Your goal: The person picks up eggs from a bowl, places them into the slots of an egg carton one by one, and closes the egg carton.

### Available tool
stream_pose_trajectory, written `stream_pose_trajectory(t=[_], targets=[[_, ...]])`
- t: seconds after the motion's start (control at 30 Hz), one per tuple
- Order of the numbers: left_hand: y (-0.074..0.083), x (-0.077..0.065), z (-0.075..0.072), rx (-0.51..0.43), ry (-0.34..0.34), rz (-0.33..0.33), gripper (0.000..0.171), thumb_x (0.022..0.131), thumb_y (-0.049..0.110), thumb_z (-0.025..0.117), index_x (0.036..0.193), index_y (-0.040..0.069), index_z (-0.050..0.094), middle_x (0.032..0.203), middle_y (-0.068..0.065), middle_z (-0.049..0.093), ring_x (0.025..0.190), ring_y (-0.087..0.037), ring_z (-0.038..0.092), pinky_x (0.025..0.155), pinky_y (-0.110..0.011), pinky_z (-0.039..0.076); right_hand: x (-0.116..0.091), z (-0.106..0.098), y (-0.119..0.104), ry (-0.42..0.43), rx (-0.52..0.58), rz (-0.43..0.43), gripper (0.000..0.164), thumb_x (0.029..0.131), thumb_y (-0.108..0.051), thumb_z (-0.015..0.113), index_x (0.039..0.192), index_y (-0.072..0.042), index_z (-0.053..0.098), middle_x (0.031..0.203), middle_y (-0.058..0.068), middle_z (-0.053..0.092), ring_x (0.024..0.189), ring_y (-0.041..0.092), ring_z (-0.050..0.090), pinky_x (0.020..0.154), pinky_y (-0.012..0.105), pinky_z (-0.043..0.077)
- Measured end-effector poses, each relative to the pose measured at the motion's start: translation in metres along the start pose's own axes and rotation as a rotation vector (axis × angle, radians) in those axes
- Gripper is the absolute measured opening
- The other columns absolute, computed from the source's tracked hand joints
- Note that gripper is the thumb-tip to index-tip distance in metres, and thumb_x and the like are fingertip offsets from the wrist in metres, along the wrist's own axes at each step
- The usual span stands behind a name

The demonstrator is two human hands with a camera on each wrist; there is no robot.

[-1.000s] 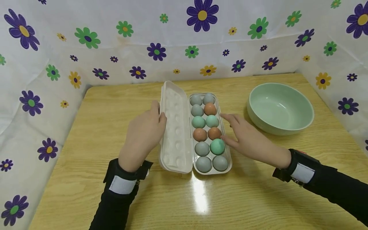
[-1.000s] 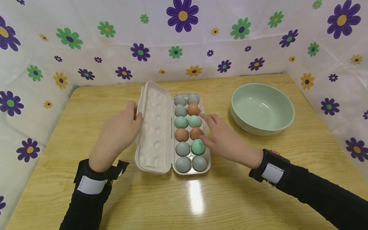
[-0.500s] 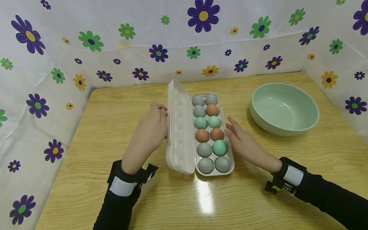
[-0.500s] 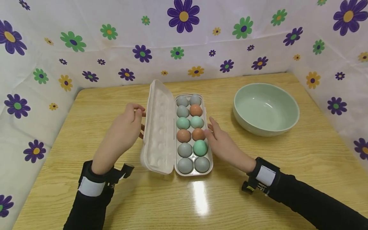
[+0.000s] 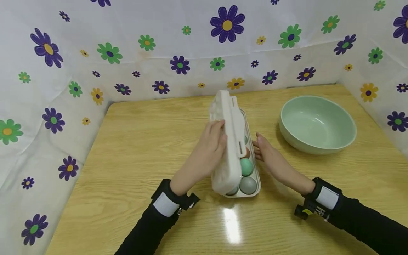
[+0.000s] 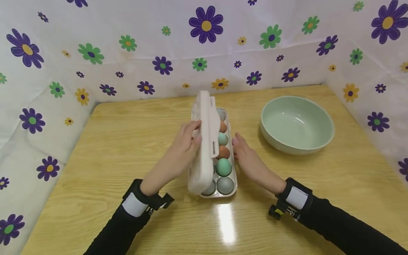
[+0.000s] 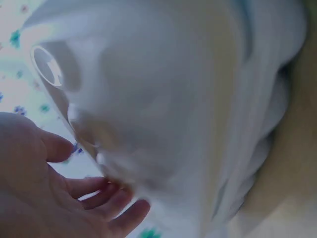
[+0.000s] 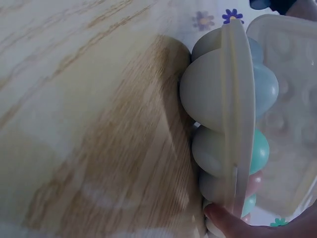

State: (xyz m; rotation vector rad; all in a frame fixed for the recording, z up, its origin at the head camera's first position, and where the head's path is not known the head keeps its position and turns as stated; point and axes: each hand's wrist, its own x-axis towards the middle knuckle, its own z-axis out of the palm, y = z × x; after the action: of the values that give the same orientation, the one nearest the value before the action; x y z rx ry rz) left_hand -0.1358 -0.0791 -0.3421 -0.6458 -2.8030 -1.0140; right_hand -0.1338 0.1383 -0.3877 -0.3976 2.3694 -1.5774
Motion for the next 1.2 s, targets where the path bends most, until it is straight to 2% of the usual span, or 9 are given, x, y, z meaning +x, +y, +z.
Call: stream_pose_trajectory(t=[0.1, 0.2, 0.3, 0.4, 0.5, 0.63, 0.77, 1.0, 1.2], targets=[[0.002, 0.003, 0.022, 0.071, -0.032, 0.076, 0.052, 0.101, 0.034, 0.025, 0.143, 0.005, 0.023, 0.146, -0.011, 0.026, 0.133, -0.020, 0.022, 0.108, -0.040, 0.022, -0.001, -0.001, 0.002, -0.003, -0.008, -0.047, 0.057, 0.101, -0.045, 0.010, 0.147, -0.011, 0.006, 0.147, 0.016, 0.027, 0.126, 0.026, 0.036, 0.102, 0.047, 0.031], [0.001, 0.001, 0.038, 0.204, -0.044, 0.103, 0.056, 0.100, 0.042, 0.017, 0.146, 0.009, 0.017, 0.150, -0.007, 0.021, 0.136, -0.020, 0.014, 0.108, -0.046, 0.020, -0.001, -0.002, 0.005, 0.019, -0.067, -0.066, 0.057, 0.101, -0.045, 0.009, 0.148, -0.014, 0.011, 0.148, 0.011, 0.025, 0.131, 0.022, 0.026, 0.105, 0.048, 0.024], [0.000, -0.001, 0.053, 0.306, -0.061, 0.090, 0.057, 0.100, 0.046, 0.010, 0.148, 0.016, 0.011, 0.153, -0.001, 0.015, 0.138, -0.024, 0.006, 0.105, -0.057, 0.016, -0.001, -0.004, 0.008, 0.070, -0.157, -0.001, 0.062, 0.099, -0.051, 0.008, 0.147, -0.013, 0.014, 0.147, 0.011, 0.027, 0.132, 0.023, 0.022, 0.107, 0.048, 0.020], [0.000, -0.002, 0.065, 0.363, -0.108, 0.062, 0.057, 0.098, 0.049, 0.006, 0.149, 0.022, 0.005, 0.154, 0.005, 0.009, 0.138, -0.026, 0.000, 0.101, -0.066, 0.013, 0.001, -0.005, 0.010, 0.088, -0.191, 0.063, 0.068, 0.097, -0.055, 0.008, 0.147, -0.008, 0.013, 0.148, 0.015, 0.024, 0.134, 0.027, 0.020, 0.108, 0.049, 0.018], [0.001, -0.003, 0.073, 0.433, -0.158, 0.041, 0.058, 0.097, 0.052, 0.005, 0.148, 0.025, 0.003, 0.154, 0.008, 0.006, 0.138, -0.025, -0.005, 0.098, -0.070, 0.013, 0.002, -0.004, 0.010, 0.099, -0.216, 0.115, 0.072, 0.097, -0.056, 0.009, 0.146, -0.004, 0.012, 0.150, 0.018, 0.019, 0.135, 0.029, 0.016, 0.109, 0.049, 0.015], [0.003, -0.001, 0.078, 0.550, -0.192, 0.032, 0.059, 0.097, 0.052, 0.006, 0.148, 0.023, 0.006, 0.154, 0.007, 0.008, 0.138, -0.027, -0.005, 0.096, -0.071, 0.016, 0.007, -0.002, 0.010, 0.114, -0.237, 0.118, 0.070, 0.099, -0.050, 0.016, 0.144, 0.003, 0.013, 0.148, 0.024, 0.018, 0.135, 0.034, 0.016, 0.108, 0.051, 0.016], [0.004, 0.001, 0.078, 0.635, -0.206, 0.028, 0.058, 0.098, 0.050, 0.007, 0.148, 0.021, 0.010, 0.154, 0.005, 0.011, 0.138, -0.029, -0.002, 0.094, -0.073, 0.018, 0.013, 0.004, 0.009, 0.110, -0.251, 0.069, 0.067, 0.100, -0.045, 0.025, 0.142, 0.006, 0.015, 0.146, 0.027, 0.020, 0.133, 0.036, 0.019, 0.107, 0.052, 0.019], [0.007, 0.000, 0.077, 0.631, -0.209, 0.046, 0.055, 0.099, 0.044, 0.012, 0.148, 0.019, 0.014, 0.153, 0.005, 0.014, 0.138, -0.029, 0.002, 0.093, -0.072, 0.020, 0.016, 0.018, 0.015, 0.131, -0.309, 0.045, 0.064, 0.100, -0.044, 0.021, 0.144, 0.002, 0.012, 0.148, 0.021, 0.021, 0.134, 0.030, 0.019, 0.107, 0.048, 0.020], [0.008, -0.001, 0.079, 0.625, -0.203, 0.050, 0.053, 0.099, 0.040, 0.016, 0.148, 0.020, 0.015, 0.154, 0.005, 0.014, 0.138, -0.028, 0.002, 0.094, -0.072, 0.018, 0.014, 0.027, 0.018, 0.181, -0.238, 0.072, 0.061, 0.101, -0.042, 0.020, 0.145, -0.001, 0.012, 0.148, 0.020, 0.022, 0.134, 0.029, 0.020, 0.107, 0.048, 0.020]])
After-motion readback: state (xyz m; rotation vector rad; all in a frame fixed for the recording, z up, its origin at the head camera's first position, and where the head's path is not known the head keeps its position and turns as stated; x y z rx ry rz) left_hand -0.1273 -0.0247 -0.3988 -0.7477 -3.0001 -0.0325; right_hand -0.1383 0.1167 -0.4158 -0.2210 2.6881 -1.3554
